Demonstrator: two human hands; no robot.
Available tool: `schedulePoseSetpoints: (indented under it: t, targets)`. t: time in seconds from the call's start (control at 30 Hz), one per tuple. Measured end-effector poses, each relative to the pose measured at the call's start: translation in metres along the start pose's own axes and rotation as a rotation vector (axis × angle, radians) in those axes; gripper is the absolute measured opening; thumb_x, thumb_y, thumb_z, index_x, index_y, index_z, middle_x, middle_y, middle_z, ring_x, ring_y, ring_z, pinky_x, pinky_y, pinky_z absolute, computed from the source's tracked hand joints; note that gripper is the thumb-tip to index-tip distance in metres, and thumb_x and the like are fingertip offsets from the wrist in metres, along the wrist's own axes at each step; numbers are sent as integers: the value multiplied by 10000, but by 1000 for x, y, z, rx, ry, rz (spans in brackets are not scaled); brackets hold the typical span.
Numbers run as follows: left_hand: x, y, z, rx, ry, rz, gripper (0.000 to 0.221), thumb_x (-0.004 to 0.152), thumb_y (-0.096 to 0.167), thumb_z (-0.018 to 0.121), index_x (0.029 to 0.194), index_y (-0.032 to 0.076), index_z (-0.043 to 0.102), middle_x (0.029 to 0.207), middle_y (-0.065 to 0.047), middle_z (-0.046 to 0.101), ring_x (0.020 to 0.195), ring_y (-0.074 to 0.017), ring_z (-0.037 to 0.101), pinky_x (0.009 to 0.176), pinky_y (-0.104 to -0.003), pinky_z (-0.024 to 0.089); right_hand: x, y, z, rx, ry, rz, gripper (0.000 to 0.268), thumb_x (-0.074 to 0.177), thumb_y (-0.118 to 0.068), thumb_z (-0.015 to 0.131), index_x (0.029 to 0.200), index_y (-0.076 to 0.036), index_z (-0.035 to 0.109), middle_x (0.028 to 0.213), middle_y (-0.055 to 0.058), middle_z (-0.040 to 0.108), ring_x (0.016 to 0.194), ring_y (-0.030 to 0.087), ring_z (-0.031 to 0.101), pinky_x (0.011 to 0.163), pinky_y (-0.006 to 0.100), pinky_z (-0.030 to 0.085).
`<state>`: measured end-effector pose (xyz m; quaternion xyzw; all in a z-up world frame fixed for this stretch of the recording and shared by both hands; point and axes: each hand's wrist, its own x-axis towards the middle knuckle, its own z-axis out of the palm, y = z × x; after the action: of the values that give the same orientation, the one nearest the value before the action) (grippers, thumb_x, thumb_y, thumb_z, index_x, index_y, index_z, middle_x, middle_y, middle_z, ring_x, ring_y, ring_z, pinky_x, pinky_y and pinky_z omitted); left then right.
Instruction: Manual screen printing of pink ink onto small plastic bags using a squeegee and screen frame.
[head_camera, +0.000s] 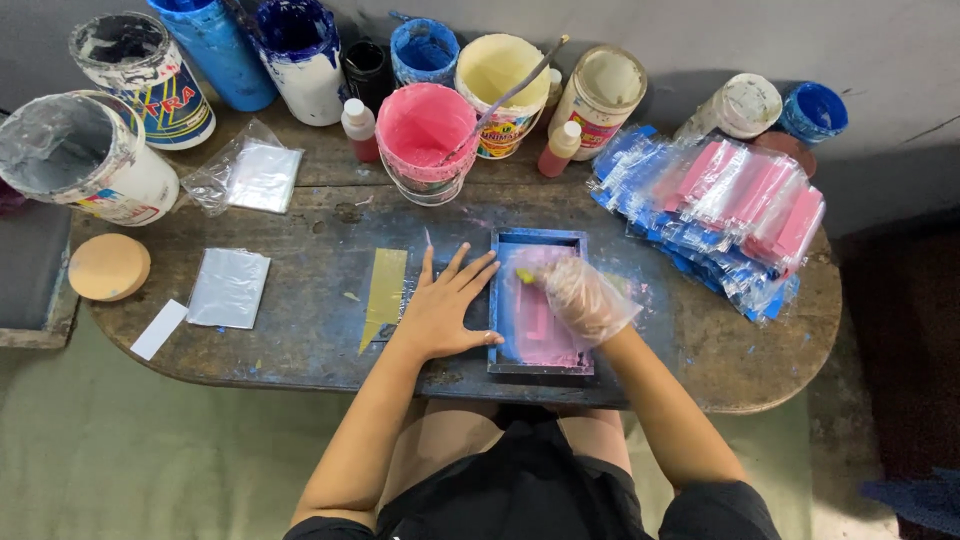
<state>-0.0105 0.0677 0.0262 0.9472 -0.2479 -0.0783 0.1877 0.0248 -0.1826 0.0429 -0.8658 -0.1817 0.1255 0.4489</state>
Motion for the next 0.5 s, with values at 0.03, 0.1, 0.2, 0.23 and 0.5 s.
schedulePoseSetpoints:
  t: [0.03, 0.1, 0.2, 0.23, 0.5]
  targets:
    - [0, 0, 0, 1, 2, 0, 1080, 737, 884, 531, 1588, 252, 321, 1658, 24, 299, 1559, -277, 153, 1217, -632, -78, -11, 2, -3, -120, -111, -49, 253, 1026, -167, 565, 993, 44, 700, 825, 167, 717, 853, 294, 680, 881, 340, 517]
    - [0, -1, 1, 4, 7, -2, 1081, 735, 883, 534, 1587, 252, 323, 1658, 26, 300, 1558, -278, 155, 1216, -637, -78, -23, 39, 3, -242, -222, -103, 256, 1049, -127, 529, 1084, 62, 698, 822, 107, 708, 905, 235, 691, 976, 197, 492]
    - [-1, -2, 5, 25, 22, -5, 1084, 732, 901, 513, 1587, 265, 311, 1662, 45, 285, 1559, -263, 144, 1221, -633, -74, -29, 62, 9, -608, -280, -456, 251, 1026, -194, 527, 1125, -74, 723, 1050, 108, 746, 1045, 283, 689, 927, 380, 531]
    - [-1, -2, 5, 19, 20, -2, 1088, 731, 905, 509, 1586, 261, 314, 1662, 41, 287, 1559, -266, 142, 1220, -634, -79, -28, 15, -1, -332, -303, 0, 341, 1010, -308, 574, 1203, -55, 697, 1172, 143, 733, 1164, 306, 663, 1037, 398, 480]
    - [-1, -3, 5, 12, 40, 27, 1207, 635, 949, 554, 1588, 248, 317, 1659, 27, 297, 1559, -275, 143, 1208, -645, -105, 23, 171, 49, -1099, 677, -314, 437, 957, -721, 532, 887, -290, 507, 811, -179, 332, 610, 97, 389, 558, 296, 361]
